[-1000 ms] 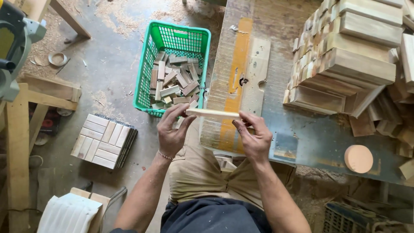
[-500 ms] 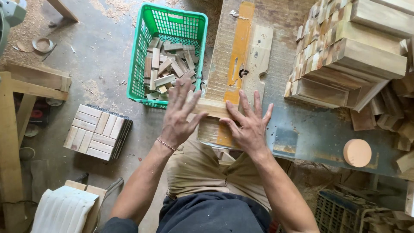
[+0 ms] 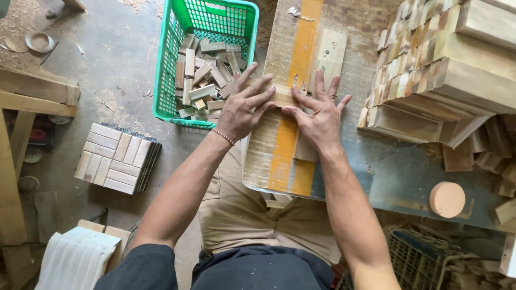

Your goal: Inspecting and placing small wooden blocks onto a workbench jig

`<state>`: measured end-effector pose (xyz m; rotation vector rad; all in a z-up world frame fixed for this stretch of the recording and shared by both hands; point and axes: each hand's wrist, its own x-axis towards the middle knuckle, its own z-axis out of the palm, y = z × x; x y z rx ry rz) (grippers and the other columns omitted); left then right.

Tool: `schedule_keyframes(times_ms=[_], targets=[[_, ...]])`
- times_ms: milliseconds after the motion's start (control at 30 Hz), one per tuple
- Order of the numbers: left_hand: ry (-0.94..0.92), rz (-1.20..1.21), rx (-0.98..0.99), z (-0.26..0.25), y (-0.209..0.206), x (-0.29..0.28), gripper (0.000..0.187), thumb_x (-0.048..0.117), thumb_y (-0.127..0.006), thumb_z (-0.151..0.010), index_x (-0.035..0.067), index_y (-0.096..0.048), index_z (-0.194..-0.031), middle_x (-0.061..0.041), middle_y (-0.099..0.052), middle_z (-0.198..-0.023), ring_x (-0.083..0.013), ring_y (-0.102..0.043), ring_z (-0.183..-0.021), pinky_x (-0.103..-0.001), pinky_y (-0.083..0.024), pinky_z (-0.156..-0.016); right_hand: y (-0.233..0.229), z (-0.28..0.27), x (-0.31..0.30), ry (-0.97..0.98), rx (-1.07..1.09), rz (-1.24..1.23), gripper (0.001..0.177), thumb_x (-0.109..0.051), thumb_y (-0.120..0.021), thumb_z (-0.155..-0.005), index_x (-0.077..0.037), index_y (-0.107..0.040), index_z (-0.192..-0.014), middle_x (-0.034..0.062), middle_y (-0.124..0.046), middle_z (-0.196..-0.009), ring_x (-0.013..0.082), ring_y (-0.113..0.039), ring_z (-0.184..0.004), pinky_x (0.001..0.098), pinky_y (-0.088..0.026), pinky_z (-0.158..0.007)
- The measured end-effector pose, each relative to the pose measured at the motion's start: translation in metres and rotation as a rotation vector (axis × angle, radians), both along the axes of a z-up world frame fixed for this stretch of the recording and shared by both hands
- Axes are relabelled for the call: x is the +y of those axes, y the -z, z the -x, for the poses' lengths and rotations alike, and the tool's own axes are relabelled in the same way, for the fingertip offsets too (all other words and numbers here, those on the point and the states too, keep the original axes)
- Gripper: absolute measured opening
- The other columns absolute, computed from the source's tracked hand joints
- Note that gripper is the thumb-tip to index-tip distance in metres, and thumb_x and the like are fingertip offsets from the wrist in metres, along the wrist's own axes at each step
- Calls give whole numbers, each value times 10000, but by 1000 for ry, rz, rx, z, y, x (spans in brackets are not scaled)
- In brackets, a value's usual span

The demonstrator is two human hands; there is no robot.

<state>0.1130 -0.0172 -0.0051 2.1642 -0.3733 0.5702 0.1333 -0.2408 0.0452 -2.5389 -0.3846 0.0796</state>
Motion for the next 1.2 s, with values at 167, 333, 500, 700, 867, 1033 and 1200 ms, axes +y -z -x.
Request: schedule_keyframes(times_ms=[167,333,500,700,867,1033,1200], targets=[[4,-48,97,-8,-20,0,301,227,-761,-950,149,-762,-1240,0,-607,-1452,-245,-265,-1503,-494,-105,-1285,-10,-20,10,53,53,-15,487,-567,-725,-853,-324,-689,-1274,28,-179,-1665,255,151,-1491,705,277,-1062],[-8,-69,105,-23,-14,0,297,283,-745,-972,171,-754,-1247,18,-591,-1468,-221,-233,-1503,-483,-71,-1285,-8,-35,10,54,56,6,503,-595,-704,-845,-335,-681,-1275,30,-214,-1655,272,121,-1493,713,266,-1064],[-18,-54,74,-41,-10,-2,291,279,-734,-971,147,-761,-1229,-1,-603,-1447,-256,-240,-1489,-453,-208,-1272,-3,-56,7,61,83,38,524,-652,-675,-825,-370,-669,-1267,19,-212,-1653,268,141,-1484,718,278,-1042],[-43,-155,136,-88,-19,1,300,335,-736,-936,203,-767,-1204,20,-624,-1390,-248,-375,-1417,-632,-140,-1208,-27,-94,19,109,142,88,543,-662,-686,-803,-375,-669,-1263,20,-135,-1674,267,210,-1461,693,286,-1047],[-202,-271,322,-122,-31,-14,354,426,-697,-900,319,-709,-1238,81,-615,-1340,-190,-443,-1334,-786,-18,-1158,-12,-112,30,142,-2,230,659,-764,-380,-876,-368,-629,-1340,60,-12,-1667,289,250,-1435,746,265,-1024],[-327,-393,381,-147,-9,-16,566,479,-815,-825,372,-594,-1335,83,-588,-1246,-174,-570,-1216,-570,-355,-1118,-22,-87,37,169,-231,214,419,-321,-634,-1020,-205,-625,-1423,183,-156,-1682,395,68,-1523,750,78,-1127],[-313,110,610,-108,-51,-13,320,508,-829,-759,392,-768,-1050,61,-641,-985,-246,-738,-968,-443,-597,-914,-54,-22,33,79,-77,-198,486,-188,-563,-1014,-65,-515,-1482,245,-555,-1419,380,-455,-1388,587,-302,-1151]])
